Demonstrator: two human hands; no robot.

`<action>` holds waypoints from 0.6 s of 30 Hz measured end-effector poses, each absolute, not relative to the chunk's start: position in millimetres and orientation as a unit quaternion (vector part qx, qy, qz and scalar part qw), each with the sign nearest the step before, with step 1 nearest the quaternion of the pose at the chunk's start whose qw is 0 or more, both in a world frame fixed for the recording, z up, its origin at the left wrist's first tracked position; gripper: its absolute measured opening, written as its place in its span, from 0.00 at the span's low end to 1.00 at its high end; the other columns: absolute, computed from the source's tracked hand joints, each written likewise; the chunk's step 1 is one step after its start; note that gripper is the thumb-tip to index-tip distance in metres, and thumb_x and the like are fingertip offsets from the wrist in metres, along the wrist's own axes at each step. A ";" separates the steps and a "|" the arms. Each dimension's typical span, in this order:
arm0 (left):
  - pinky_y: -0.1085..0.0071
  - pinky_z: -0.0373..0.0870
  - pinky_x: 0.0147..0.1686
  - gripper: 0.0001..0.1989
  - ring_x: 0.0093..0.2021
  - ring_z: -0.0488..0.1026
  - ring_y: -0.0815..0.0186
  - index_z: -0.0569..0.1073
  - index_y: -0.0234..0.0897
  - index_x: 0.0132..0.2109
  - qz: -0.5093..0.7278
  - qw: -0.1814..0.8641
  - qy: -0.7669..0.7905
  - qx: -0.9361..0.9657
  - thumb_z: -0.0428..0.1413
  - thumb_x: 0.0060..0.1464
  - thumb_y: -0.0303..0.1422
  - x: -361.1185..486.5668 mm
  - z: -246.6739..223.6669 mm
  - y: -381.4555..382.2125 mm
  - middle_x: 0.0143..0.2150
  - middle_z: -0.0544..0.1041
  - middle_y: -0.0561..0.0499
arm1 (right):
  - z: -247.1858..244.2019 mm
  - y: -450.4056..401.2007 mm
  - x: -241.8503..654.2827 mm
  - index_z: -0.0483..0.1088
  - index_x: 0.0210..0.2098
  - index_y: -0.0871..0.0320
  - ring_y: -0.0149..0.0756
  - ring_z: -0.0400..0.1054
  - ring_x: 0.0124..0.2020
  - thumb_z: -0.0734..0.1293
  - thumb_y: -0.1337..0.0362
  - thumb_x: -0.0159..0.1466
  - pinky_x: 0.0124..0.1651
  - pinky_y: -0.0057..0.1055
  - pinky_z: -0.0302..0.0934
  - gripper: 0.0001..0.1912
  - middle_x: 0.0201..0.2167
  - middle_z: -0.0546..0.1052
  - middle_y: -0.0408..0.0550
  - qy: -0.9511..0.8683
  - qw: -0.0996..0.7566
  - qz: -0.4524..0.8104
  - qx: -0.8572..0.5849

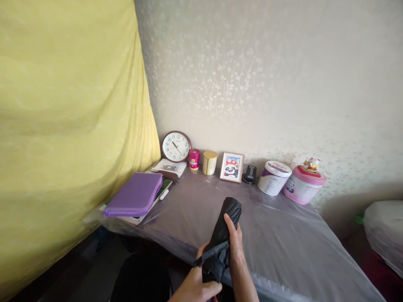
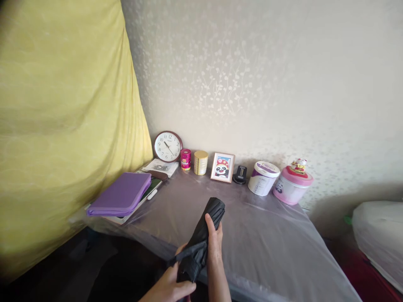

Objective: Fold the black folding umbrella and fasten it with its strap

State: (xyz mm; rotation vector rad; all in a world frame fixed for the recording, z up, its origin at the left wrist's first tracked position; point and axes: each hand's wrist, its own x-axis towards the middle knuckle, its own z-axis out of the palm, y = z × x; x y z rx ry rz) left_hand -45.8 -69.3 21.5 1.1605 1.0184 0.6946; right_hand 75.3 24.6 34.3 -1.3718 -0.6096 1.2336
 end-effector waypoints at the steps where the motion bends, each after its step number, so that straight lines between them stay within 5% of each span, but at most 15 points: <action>1: 0.73 0.65 0.28 0.33 0.26 0.71 0.68 0.53 0.37 0.59 0.301 0.698 0.435 0.483 0.53 0.45 0.33 -46.5 25.9 -69.9 0.30 0.73 0.53 | 35.2 25.4 75.2 0.67 0.47 0.61 0.43 0.72 0.34 0.70 0.46 0.45 0.35 0.33 0.67 0.35 0.29 0.77 0.44 -0.254 0.566 0.533 -0.575; 6: 0.76 0.62 0.25 0.39 0.22 0.66 0.72 0.47 0.40 0.61 0.308 0.712 0.446 0.446 0.54 0.43 0.31 -39.8 24.2 -71.8 0.28 0.71 0.57 | 31.0 26.6 73.1 0.69 0.45 0.59 0.42 0.72 0.34 0.71 0.47 0.44 0.35 0.33 0.67 0.34 0.29 0.78 0.44 -0.283 0.571 0.523 -0.565; 9: 0.70 0.66 0.43 0.43 0.40 0.72 0.65 0.43 0.40 0.63 0.382 0.610 0.461 0.519 0.54 0.41 0.28 -33.6 11.6 -71.5 0.45 0.72 0.48 | 28.4 23.7 70.5 0.69 0.43 0.59 0.41 0.72 0.29 0.71 0.47 0.44 0.31 0.32 0.66 0.32 0.26 0.77 0.44 -0.302 0.567 0.512 -0.570; 13: 0.65 0.53 0.58 0.46 0.60 0.58 0.55 0.42 0.38 0.64 0.369 0.501 0.522 0.584 0.54 0.39 0.27 -35.0 -1.3 -71.3 0.61 0.59 0.42 | 30.3 20.3 68.9 0.67 0.43 0.59 0.40 0.71 0.26 0.70 0.45 0.47 0.28 0.32 0.65 0.31 0.24 0.76 0.44 -0.304 0.570 0.522 -0.556; 16: 0.64 0.54 0.57 0.46 0.57 0.61 0.54 0.42 0.38 0.65 0.344 0.492 0.537 0.593 0.55 0.39 0.29 -40.2 -3.1 -70.1 0.61 0.59 0.40 | 33.0 20.3 72.3 0.68 0.44 0.60 0.40 0.71 0.28 0.70 0.46 0.47 0.30 0.31 0.65 0.31 0.25 0.76 0.43 -0.303 0.581 0.508 -0.560; 18: 0.64 0.62 0.50 0.49 0.47 0.70 0.58 0.37 0.40 0.65 0.351 0.533 0.506 0.580 0.55 0.40 0.29 -42.2 -1.3 -68.5 0.55 0.65 0.41 | 33.6 21.0 75.6 0.69 0.43 0.61 0.39 0.71 0.30 0.70 0.47 0.47 0.31 0.30 0.65 0.30 0.27 0.77 0.43 -0.304 0.584 0.501 -0.562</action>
